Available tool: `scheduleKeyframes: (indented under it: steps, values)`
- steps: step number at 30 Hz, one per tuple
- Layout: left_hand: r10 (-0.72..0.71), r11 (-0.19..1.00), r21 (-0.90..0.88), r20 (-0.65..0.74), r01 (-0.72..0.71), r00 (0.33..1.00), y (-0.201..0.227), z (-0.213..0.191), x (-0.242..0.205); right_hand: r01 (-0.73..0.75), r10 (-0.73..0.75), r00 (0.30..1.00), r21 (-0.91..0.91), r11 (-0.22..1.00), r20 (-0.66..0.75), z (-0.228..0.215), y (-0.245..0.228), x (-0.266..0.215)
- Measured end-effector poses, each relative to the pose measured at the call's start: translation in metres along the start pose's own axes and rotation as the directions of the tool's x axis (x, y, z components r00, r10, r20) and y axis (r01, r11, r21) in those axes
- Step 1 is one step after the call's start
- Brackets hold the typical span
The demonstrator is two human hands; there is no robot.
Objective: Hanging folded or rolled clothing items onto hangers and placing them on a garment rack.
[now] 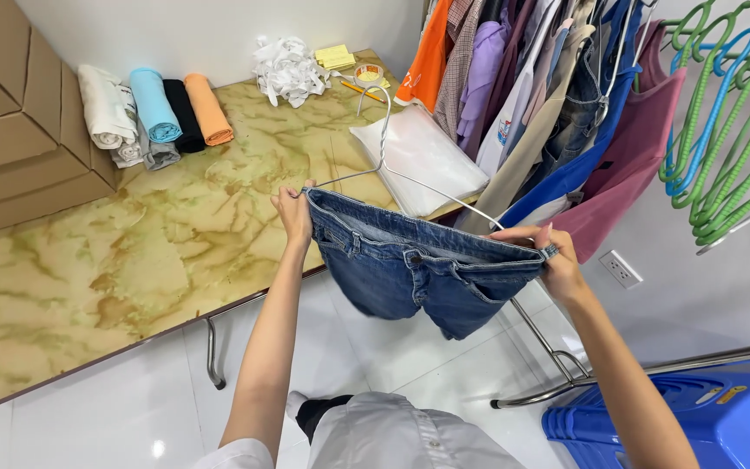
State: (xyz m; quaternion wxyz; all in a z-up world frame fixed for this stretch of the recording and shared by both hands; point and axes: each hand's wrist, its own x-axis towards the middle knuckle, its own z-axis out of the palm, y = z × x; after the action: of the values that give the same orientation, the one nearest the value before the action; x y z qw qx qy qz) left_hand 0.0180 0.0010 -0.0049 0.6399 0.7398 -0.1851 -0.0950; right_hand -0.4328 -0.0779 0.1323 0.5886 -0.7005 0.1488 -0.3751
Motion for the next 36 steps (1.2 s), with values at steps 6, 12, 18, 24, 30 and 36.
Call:
scheduleKeyframes:
  steps: [6,12,18,24,30,36]
  values:
    - [0.015,1.0,-0.001,0.05,-0.015,0.999,0.005,0.009,0.005,-0.033,0.034,0.979,-0.007,0.999,0.199,-0.011,-0.011,0.008]
    - [0.134,0.989,-0.072,0.07,-0.129,0.989,0.014,0.015,0.003,-0.122,0.135,0.951,-0.065,0.99,0.277,-0.035,0.008,0.006]
    - [0.158,0.986,-0.084,0.148,-0.147,0.976,0.004,0.018,0.009,-0.134,0.138,0.865,-0.042,0.99,0.483,-0.003,-0.037,0.009]
    - [0.121,0.993,-0.012,0.146,-0.121,0.982,0.028,0.008,-0.006,-0.194,0.185,0.846,-0.034,0.98,0.5,-0.02,-0.019,0.012]
    - [0.123,0.989,0.07,0.09,-0.129,0.988,0.025,0.0,0.004,-0.274,0.272,0.9,-0.043,0.961,0.341,-0.042,0.007,0.009]
    - [0.112,0.99,0.084,0.029,-0.114,0.993,0.025,-0.002,0.004,-0.301,0.288,0.948,0.092,0.949,0.131,-0.049,0.016,0.014]
